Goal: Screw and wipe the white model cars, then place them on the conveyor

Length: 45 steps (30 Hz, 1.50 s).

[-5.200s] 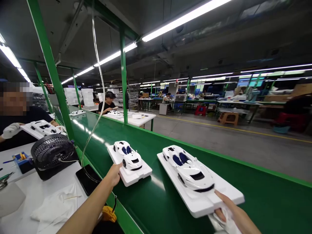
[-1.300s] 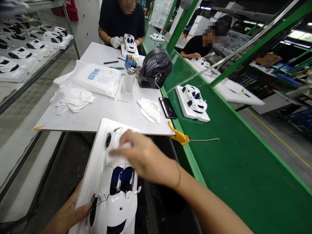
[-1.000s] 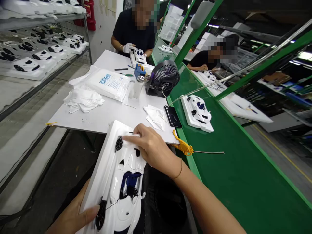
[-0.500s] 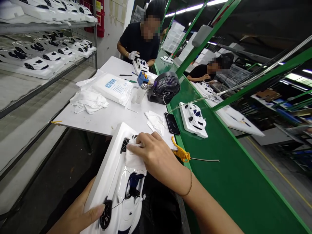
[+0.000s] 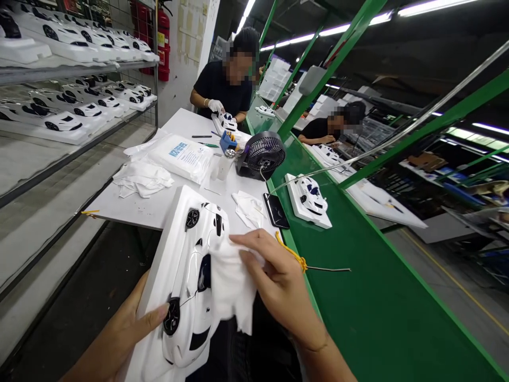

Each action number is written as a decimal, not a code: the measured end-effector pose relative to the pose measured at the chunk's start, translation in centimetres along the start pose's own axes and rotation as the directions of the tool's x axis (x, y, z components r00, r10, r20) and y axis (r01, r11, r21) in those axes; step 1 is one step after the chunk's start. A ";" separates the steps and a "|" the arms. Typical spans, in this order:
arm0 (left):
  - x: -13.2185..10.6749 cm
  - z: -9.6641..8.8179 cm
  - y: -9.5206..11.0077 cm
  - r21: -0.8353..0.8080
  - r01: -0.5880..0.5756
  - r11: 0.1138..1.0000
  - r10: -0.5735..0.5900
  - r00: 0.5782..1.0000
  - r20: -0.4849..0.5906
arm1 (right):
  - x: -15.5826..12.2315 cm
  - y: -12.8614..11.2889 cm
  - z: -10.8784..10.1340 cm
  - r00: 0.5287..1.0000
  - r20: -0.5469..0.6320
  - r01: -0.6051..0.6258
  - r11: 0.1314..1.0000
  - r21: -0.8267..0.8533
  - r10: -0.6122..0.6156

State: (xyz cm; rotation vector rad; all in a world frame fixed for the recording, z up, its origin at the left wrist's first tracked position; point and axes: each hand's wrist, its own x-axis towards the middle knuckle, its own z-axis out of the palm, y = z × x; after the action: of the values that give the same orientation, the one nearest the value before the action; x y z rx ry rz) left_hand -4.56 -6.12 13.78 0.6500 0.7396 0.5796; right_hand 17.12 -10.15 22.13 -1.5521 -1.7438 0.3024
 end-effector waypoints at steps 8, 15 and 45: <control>0.0 1.0 -0.1 0.039 -0.047 0.998 0.046 0.999 0.015 | 1.0 -1.7 4.6 0.894 0.429 0.351 0.799 -0.488 -0.130; 0.5 0.5 0.1 -0.032 0.040 0.999 -0.039 0.999 0.016 | 0.9 0.4 2.0 0.954 0.295 0.032 0.998 0.054 -0.046; 2.5 -2.3 -0.5 -0.260 0.247 0.933 -0.299 0.937 -0.181 | -7.3 2.3 5.2 0.939 -0.337 -0.022 0.987 0.158 0.075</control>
State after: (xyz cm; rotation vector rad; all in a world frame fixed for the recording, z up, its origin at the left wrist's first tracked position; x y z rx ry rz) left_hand -4.69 -4.02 11.11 0.2580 0.9345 0.4735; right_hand 15.09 -14.82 14.35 -1.4415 -1.3816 0.1718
